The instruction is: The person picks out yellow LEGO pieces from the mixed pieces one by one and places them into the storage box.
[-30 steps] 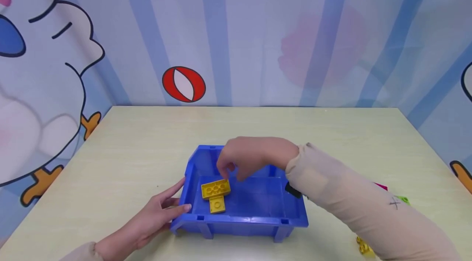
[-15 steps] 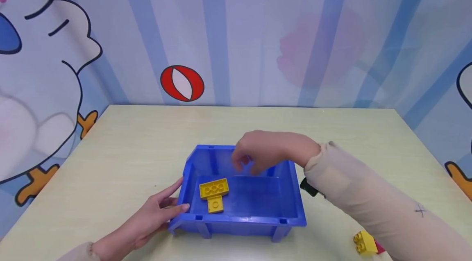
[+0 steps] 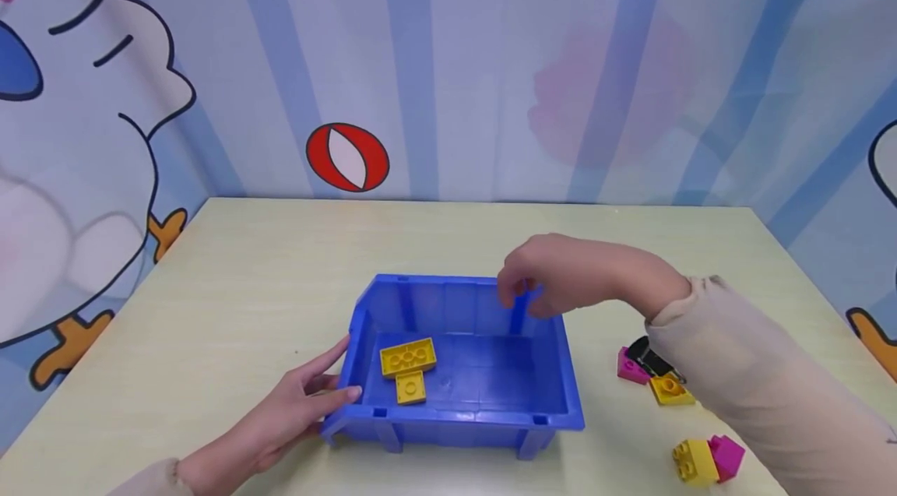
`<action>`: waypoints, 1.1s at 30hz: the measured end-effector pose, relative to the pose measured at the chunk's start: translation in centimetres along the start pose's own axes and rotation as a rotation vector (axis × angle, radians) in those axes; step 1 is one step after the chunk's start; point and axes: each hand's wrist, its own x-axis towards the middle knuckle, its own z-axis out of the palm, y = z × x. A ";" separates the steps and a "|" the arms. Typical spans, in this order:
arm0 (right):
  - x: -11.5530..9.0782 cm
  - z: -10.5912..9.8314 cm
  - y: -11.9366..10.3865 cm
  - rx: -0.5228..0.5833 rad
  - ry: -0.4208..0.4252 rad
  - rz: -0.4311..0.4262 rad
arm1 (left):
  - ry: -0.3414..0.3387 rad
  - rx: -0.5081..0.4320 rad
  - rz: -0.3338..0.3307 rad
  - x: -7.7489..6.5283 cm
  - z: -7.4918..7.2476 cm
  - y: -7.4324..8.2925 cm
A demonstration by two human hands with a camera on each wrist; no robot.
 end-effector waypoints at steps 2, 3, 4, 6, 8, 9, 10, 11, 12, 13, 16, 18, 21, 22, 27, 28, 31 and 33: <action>-0.2 0.2 0.2 0.001 0.003 0.006 | -0.002 -0.003 0.004 0.0 -0.1 -0.1; -0.3 0.2 0.2 0.001 0.003 0.011 | -0.003 -0.007 0.006 0.0 -0.2 -0.1; -0.5 0.3 0.3 -0.001 0.004 0.020 | -0.004 -0.009 0.007 0.0 -0.2 -0.1; -0.9 0.5 0.6 0.002 0.005 0.032 | -0.005 -0.012 0.009 0.0 -0.2 -0.1; -1.3 0.7 1.0 0.012 0.009 0.042 | -0.004 -0.013 0.009 0.0 -0.2 0.0; -1.6 0.8 1.2 0.018 0.013 0.044 | -0.003 -0.013 0.009 0.0 -0.2 0.0; -1.9 0.9 1.4 0.025 0.018 0.045 | -0.004 -0.013 0.010 0.0 -0.2 0.0; -2.1 1.0 1.6 0.034 0.023 0.046 | -0.005 -0.014 0.011 0.0 -0.2 0.0; -2.4 1.1 1.9 0.045 0.029 0.049 | -0.006 -0.013 0.012 0.0 -0.2 0.0; -2.7 1.3 2.1 0.052 0.035 0.051 | -0.008 -0.014 0.012 0.0 -0.2 0.0; -3.6 1.6 2.7 0.071 0.057 0.061 | -0.013 -0.015 0.015 0.0 -0.2 -0.1; -4.1 1.7 3.1 0.076 0.069 0.072 | -0.013 -0.015 0.014 -0.1 -0.2 -0.1; -5.1 2.1 3.7 0.085 0.079 0.095 | -0.012 -0.011 0.009 0.0 -0.1 -0.1; -5.4 2.2 3.9 0.090 0.079 0.104 | -0.011 -0.009 0.008 0.0 -0.1 0.0; -6.6 3.7 5.0 0.137 0.060 0.169 | -0.006 0.000 0.006 0.0 -0.2 0.0; -6.8 4.0 5.3 0.151 0.054 0.187 | -0.005 0.000 0.009 0.0 -0.2 -0.1; -7.8 5.5 6.3 0.189 0.031 0.236 | -0.003 -0.001 0.020 0.0 -0.2 -0.2; -8.7 6.5 7.1 0.204 0.010 0.281 | -0.004 0.002 0.023 0.0 -0.2 -0.3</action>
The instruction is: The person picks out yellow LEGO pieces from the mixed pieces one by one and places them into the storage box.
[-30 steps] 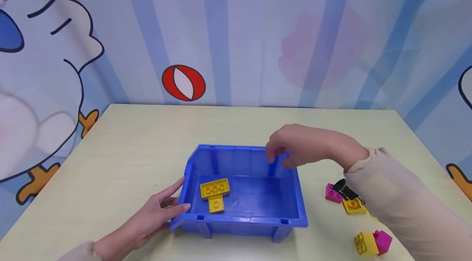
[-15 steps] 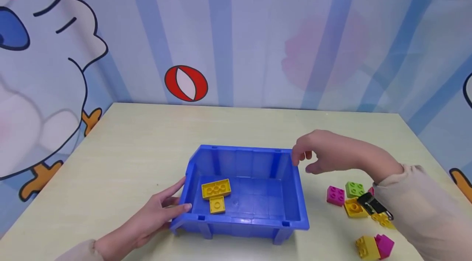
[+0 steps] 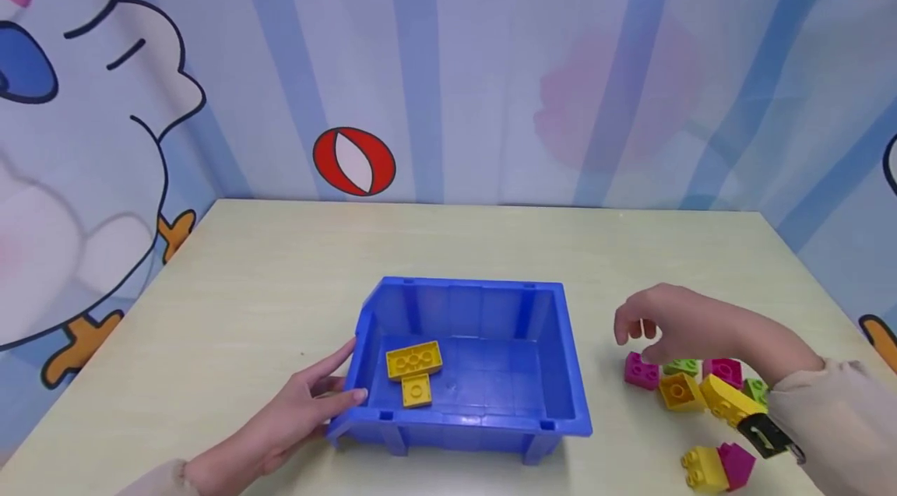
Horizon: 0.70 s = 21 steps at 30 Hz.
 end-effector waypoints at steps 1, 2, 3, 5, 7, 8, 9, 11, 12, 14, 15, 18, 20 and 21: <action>-0.5 0.4 0.7 0.001 -0.005 0.013 | -0.003 -0.002 0.000 0.0 0.1 0.0; -0.9 0.9 1.3 0.003 -0.012 0.030 | -0.004 -0.003 -0.001 0.0 0.1 0.0; -1.4 1.3 1.9 0.010 -0.021 0.054 | -0.004 -0.002 -0.003 0.0 0.1 0.0; -2.2 1.9 2.9 0.018 -0.025 0.079 | -0.006 0.001 -0.009 0.0 0.1 0.1; -2.8 2.6 3.6 0.032 -0.026 0.094 | -0.003 -0.002 -0.008 0.0 0.1 0.1; -3.0 2.8 3.9 0.039 -0.028 0.105 | 0.000 -0.001 -0.007 -0.1 0.1 0.1; -3.2 3.1 4.2 0.042 -0.026 0.107 | 0.001 0.000 -0.007 -0.1 0.1 0.2; -3.4 3.6 4.6 0.042 -0.018 0.098 | 0.001 -0.001 -0.007 -0.1 0.1 0.2; -3.5 3.9 4.7 0.038 -0.013 0.099 | 0.001 -0.003 -0.008 -0.1 0.2 0.2; -3.5 4.3 4.8 0.033 -0.002 0.090 | 0.001 -0.003 -0.011 -0.2 0.2 0.2; -3.5 4.5 4.8 0.028 0.005 0.082 | 0.001 -0.001 -0.012 -0.2 0.2 0.2; -3.4 4.8 4.8 0.020 0.023 0.074 | 0.002 0.001 -0.011 -0.2 0.2 0.2; -3.3 5.0 4.7 0.015 0.033 0.072 | 0.001 0.002 -0.010 -0.2 0.2 0.2; -3.3 5.0 4.7 0.017 0.040 0.064 | 0.000 0.001 -0.009 -0.2 0.3 0.2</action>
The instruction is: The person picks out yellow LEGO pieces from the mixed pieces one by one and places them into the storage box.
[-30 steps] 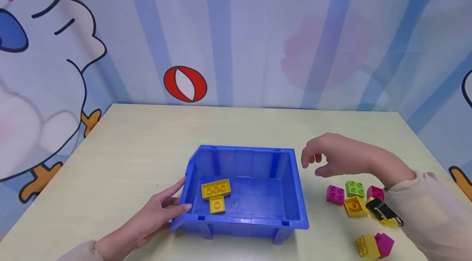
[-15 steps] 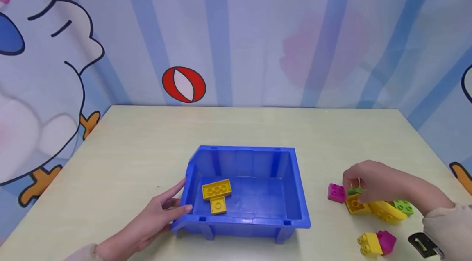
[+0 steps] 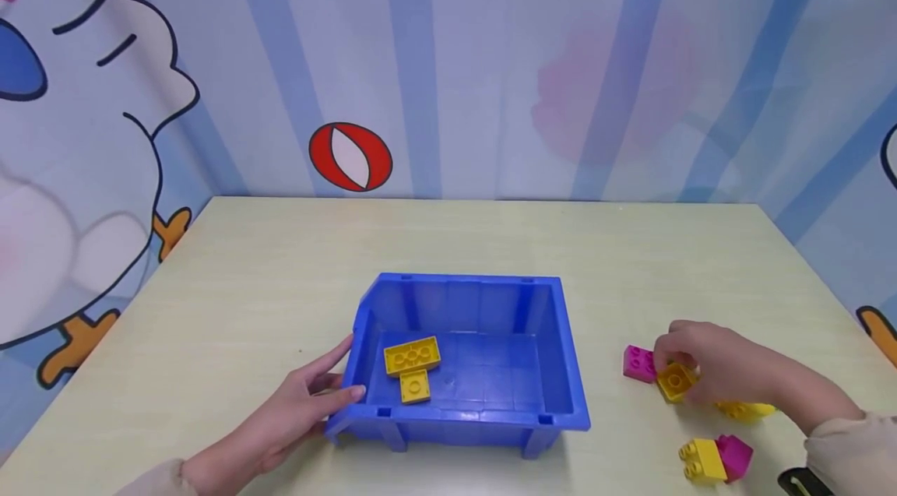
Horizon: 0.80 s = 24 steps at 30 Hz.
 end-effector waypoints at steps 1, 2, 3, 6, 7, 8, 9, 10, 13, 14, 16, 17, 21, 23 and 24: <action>0.0 0.1 0.0 0.004 0.006 -0.006 | -0.001 0.000 0.001 0.0 0.0 0.0; 0.0 0.1 0.0 0.011 0.011 -0.008 | -0.001 -0.001 0.001 0.0 0.0 0.0; 0.1 0.2 0.0 0.017 0.015 -0.014 | -0.001 0.001 0.002 0.0 0.0 0.1; 0.1 0.3 0.0 0.028 0.022 -0.012 | 0.000 0.005 0.003 0.0 0.1 0.1; 0.2 0.4 -0.1 0.032 0.019 0.001 | 0.001 0.006 0.002 0.0 0.1 0.1; 0.2 0.4 -0.1 0.032 0.017 0.013 | 0.002 0.008 0.002 0.0 0.0 0.1; 0.2 0.5 -0.1 0.029 0.016 0.022 | 0.002 0.008 0.001 0.0 0.0 0.1; 0.2 0.5 -0.1 0.025 0.016 0.032 | 0.002 0.008 0.000 0.0 0.0 0.1; 0.3 0.7 -0.2 0.010 0.023 0.052 | 0.000 0.005 -0.001 0.0 0.0 0.0; 0.3 0.7 -0.2 0.006 0.026 0.057 | 0.001 0.003 -0.001 0.0 0.0 0.0; 0.2 0.8 -0.3 0.000 0.036 0.067 | 0.004 0.001 -0.003 0.0 0.0 0.0; 0.2 0.9 -0.3 -0.006 0.042 0.071 | 0.006 0.001 -0.003 0.0 0.0 0.0; 0.1 1.0 -0.4 -0.016 0.064 0.079 | 0.007 0.002 -0.005 0.0 0.0 0.0; 0.1 1.0 -0.4 -0.018 0.067 0.087 | 0.005 0.004 -0.007 0.0 0.0 0.1; 0.1 1.1 -0.4 -0.019 0.067 0.091 | 0.004 0.005 -0.008 0.0 0.1 0.1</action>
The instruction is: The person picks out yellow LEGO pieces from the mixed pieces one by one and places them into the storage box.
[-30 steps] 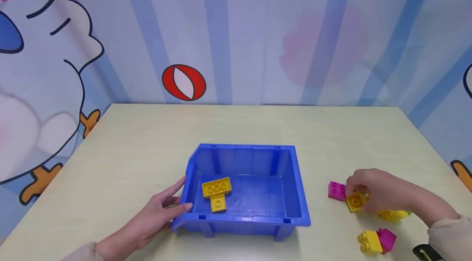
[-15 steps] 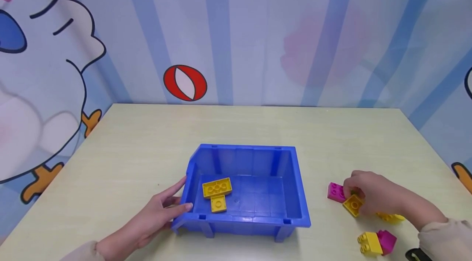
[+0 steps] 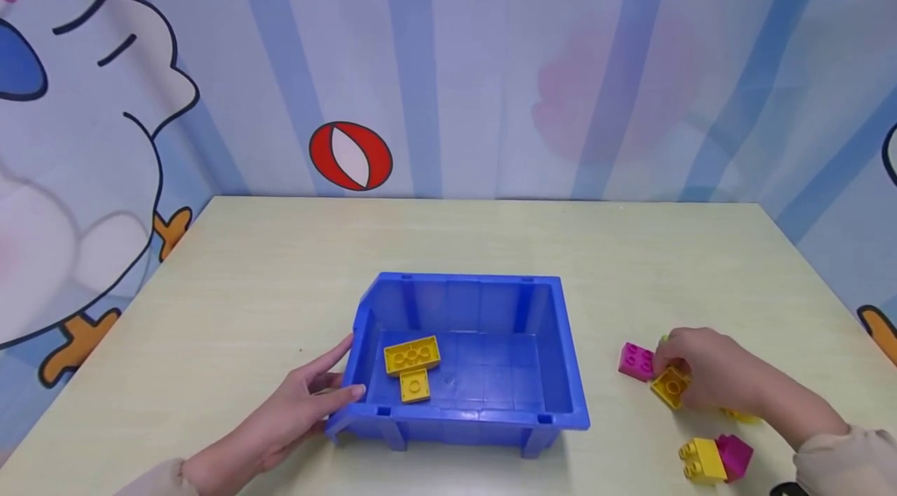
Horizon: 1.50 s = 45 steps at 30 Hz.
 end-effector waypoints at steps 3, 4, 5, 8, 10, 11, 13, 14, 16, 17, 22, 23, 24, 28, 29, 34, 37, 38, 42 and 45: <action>0.0 0.1 0.0 -0.007 -0.003 0.001 | -0.002 -0.001 0.000 0.0 0.0 0.0; 0.0 0.1 0.0 -0.013 -0.002 -0.001 | -0.002 -0.001 0.001 0.0 0.0 0.0; 0.0 0.0 0.1 -0.016 -0.002 -0.008 | -0.003 -0.003 0.002 0.0 0.0 0.0; 0.0 0.0 0.1 -0.009 0.001 -0.011 | -0.004 -0.005 0.005 0.0 0.0 0.0; 0.0 0.1 0.0 -0.002 -0.001 0.007 | -0.002 -0.003 0.005 0.0 0.0 0.0; 0.0 0.1 0.0 0.006 -0.003 0.013 | -0.002 -0.002 0.006 0.0 0.0 0.0; 0.1 0.1 0.1 0.017 -0.011 0.027 | 0.000 0.001 0.004 0.0 0.0 0.0; 0.1 0.1 0.1 0.022 -0.016 0.035 | 0.000 0.001 0.004 0.0 0.0 0.0; 0.2 0.2 0.3 0.027 -0.024 0.028 | 0.000 0.000 0.004 0.0 0.0 0.0; 0.1 0.2 0.4 0.029 -0.027 0.022 | 0.000 0.000 0.004 0.0 0.0 0.0; 0.1 0.0 0.5 0.034 -0.040 0.006 | -0.004 -0.003 0.004 0.1 0.0 0.0; 0.1 0.0 0.5 0.034 -0.046 0.005 | -0.004 -0.004 0.003 0.1 0.0 0.0; 0.1 0.0 0.5 0.035 -0.053 0.008 | -0.004 -0.005 0.003 0.1 0.0 -0.1; 0.2 -0.2 0.5 0.034 -0.083 0.015 | 0.000 -0.002 0.001 0.1 -0.1 -0.1; 0.2 -0.2 0.5 0.032 -0.086 0.016 | 0.001 0.002 0.001 0.1 -0.1 -0.1; 0.2 -0.3 0.6 0.029 -0.096 0.005 | 0.004 0.009 0.000 0.1 -0.1 0.0; 0.2 -0.3 0.6 0.036 -0.101 0.007 | 0.005 0.008 -0.001 0.1 0.0 0.0; 0.2 -0.3 0.5 0.039 -0.103 0.009 | 0.006 0.007 0.000 0.0 0.0 0.1; 0.2 -0.4 0.4 0.050 -0.115 0.012 | 0.007 0.008 0.002 0.0 0.0 0.1; 0.2 -0.5 0.2 0.059 -0.125 0.016 | 0.006 0.006 0.002 0.0 0.0 0.0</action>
